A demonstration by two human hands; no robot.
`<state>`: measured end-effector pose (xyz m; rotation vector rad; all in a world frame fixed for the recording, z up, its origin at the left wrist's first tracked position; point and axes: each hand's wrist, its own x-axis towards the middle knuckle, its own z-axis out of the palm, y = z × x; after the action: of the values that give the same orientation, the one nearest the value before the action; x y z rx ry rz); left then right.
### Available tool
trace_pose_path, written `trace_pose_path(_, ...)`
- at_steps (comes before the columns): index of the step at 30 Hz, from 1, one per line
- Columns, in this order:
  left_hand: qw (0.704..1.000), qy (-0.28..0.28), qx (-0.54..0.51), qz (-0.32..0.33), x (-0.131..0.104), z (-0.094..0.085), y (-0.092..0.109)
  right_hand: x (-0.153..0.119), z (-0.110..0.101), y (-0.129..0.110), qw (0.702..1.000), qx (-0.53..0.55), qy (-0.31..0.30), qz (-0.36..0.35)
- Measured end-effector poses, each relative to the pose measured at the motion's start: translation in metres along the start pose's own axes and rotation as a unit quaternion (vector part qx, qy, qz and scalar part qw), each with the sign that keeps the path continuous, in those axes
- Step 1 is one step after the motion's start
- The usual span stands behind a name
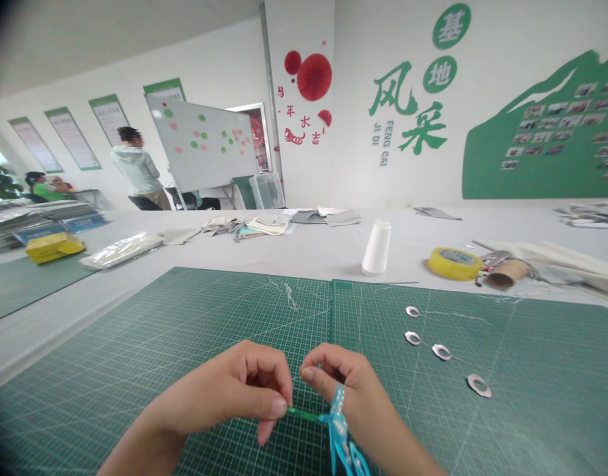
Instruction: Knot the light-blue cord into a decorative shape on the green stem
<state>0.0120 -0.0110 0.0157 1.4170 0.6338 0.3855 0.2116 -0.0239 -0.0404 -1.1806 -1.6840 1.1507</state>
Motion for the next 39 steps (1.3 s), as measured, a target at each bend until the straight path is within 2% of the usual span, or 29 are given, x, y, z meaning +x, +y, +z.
trace_pose_path(2,0.999,-0.006,0.033,-0.023,0.0,0.001,-0.001,0.0,-0.003,0.002,1.0,0.005,-0.001,0.0)
trace_pose_path(7,0.989,0.02,0.136,-0.057,-0.001,0.003,-0.002,-0.003,-0.011,0.0,1.0,-0.012,-0.012,-0.009)
trace_pose_path(12,0.967,0.076,0.238,-0.058,-0.001,0.005,-0.003,-0.009,-0.005,-0.014,0.994,-0.095,0.041,-0.025)
trace_pose_path(16,0.95,0.123,0.283,-0.042,0.0,0.005,-0.005,-0.017,0.002,-0.023,0.971,-0.183,0.097,-0.117)
trace_pose_path(20,0.931,0.19,0.311,-0.032,0.004,-0.002,-0.008,-0.02,0.006,-0.022,0.929,-0.245,0.142,-0.239)
trace_pose_path(23,0.93,0.226,0.29,-0.023,0.009,-0.007,-0.011,-0.02,0.01,-0.018,0.91,-0.266,0.148,-0.282)
trace_pose_path(28,0.945,0.254,0.206,0.009,0.012,-0.009,-0.01,-0.021,0.019,-0.01,0.907,-0.287,0.125,-0.281)
trace_pose_path(33,0.962,0.24,0.127,0.025,0.009,-0.008,-0.001,-0.019,0.02,-0.01,0.925,-0.263,0.12,-0.246)
trace_pose_path(39,0.984,0.176,0.022,0.016,0.007,-0.007,0.004,-0.015,0.018,-0.012,0.956,-0.226,0.115,-0.149)
